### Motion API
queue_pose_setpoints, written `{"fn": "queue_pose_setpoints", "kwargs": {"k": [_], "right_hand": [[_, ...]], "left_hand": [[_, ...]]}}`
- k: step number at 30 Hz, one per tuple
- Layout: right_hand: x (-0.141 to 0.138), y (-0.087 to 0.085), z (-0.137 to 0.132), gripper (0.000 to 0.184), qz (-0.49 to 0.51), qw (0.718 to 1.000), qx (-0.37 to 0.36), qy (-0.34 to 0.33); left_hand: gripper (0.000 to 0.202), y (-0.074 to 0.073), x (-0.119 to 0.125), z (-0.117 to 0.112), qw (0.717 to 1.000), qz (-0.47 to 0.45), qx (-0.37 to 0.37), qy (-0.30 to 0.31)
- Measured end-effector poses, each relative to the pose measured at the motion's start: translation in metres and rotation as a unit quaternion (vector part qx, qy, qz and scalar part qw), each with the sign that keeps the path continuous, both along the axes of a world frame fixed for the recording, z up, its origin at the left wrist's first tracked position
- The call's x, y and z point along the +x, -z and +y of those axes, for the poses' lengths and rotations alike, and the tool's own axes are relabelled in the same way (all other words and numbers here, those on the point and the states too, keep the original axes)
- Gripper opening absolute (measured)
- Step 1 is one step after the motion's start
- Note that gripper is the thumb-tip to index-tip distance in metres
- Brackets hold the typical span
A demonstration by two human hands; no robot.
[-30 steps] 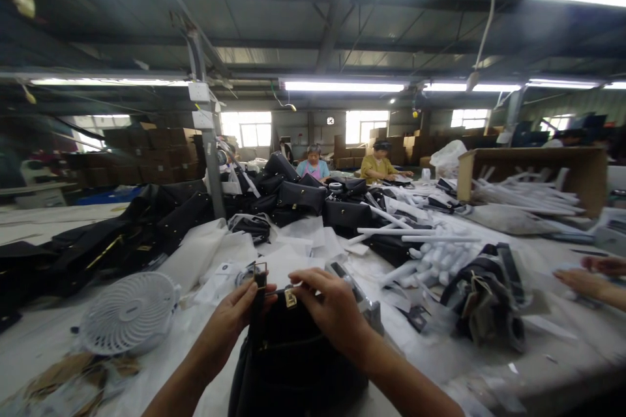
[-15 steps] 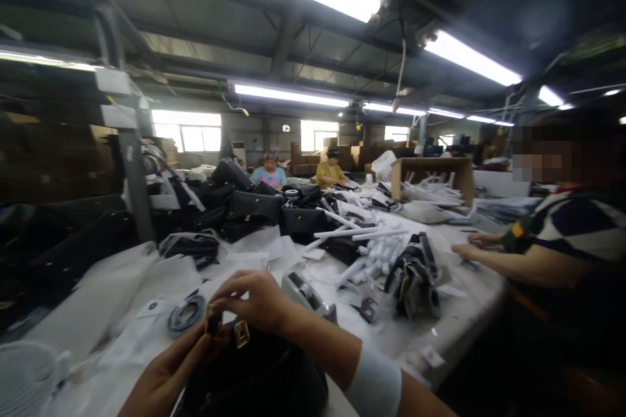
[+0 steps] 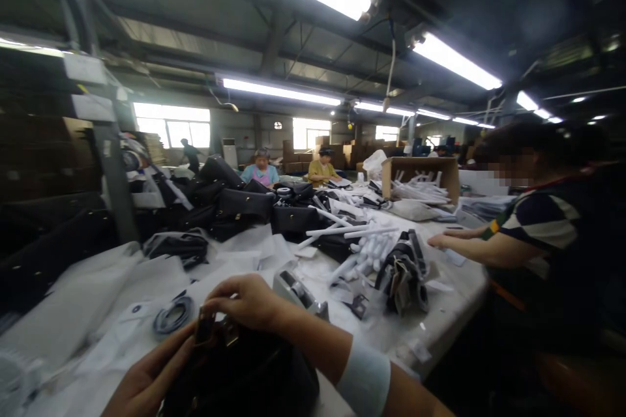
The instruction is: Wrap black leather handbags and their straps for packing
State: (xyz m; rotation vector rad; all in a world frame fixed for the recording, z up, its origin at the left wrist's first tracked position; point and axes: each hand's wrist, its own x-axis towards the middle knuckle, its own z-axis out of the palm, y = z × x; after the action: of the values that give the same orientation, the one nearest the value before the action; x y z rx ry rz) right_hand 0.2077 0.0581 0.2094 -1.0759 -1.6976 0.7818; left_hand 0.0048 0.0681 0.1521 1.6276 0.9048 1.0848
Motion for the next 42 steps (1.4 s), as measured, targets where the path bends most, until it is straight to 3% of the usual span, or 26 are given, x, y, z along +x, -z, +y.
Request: {"fn": "queue_pose_setpoints", "kwargs": {"k": [4,8,16,21,25,29,32,36,42], "right_hand": [[0.01,-0.009,-0.004,0.017,-0.015,0.999,0.009,-0.05],[0.014,-0.011,-0.004,0.02,-0.021,0.998,0.005,-0.064],[0.009,-0.014,-0.014,0.022,-0.014,0.999,-0.018,-0.041],[-0.006,-0.017,-0.026,0.023,0.029,0.999,0.006,-0.028],[-0.02,-0.005,-0.03,0.026,0.085,0.996,-0.014,-0.002],[-0.039,0.013,-0.036,0.027,0.039,0.998,-0.039,-0.022],[-0.054,0.028,-0.036,0.029,0.052,0.998,-0.034,-0.026],[-0.067,0.044,-0.033,0.02,0.108,0.991,-0.042,-0.06],[-0.063,0.044,-0.039,0.019,0.075,0.989,-0.079,-0.102]], "left_hand": [[0.057,-0.019,0.005,-0.017,0.997,-0.005,-0.07,0.038],[0.052,-0.03,0.011,-0.027,0.996,-0.029,-0.07,0.039],[0.045,-0.039,0.012,-0.034,0.998,-0.039,-0.028,-0.046],[0.039,-0.048,0.014,-0.031,0.997,-0.014,0.017,-0.072],[0.034,-0.05,0.011,-0.028,0.995,-0.059,0.023,-0.081],[0.035,-0.048,0.002,-0.028,0.989,-0.104,-0.01,-0.104],[0.032,-0.048,-0.006,-0.03,0.988,-0.103,-0.014,-0.116],[0.032,-0.051,-0.022,-0.035,0.988,-0.09,-0.019,-0.127],[0.043,-0.041,-0.047,-0.053,0.982,-0.109,-0.098,-0.116]]}}
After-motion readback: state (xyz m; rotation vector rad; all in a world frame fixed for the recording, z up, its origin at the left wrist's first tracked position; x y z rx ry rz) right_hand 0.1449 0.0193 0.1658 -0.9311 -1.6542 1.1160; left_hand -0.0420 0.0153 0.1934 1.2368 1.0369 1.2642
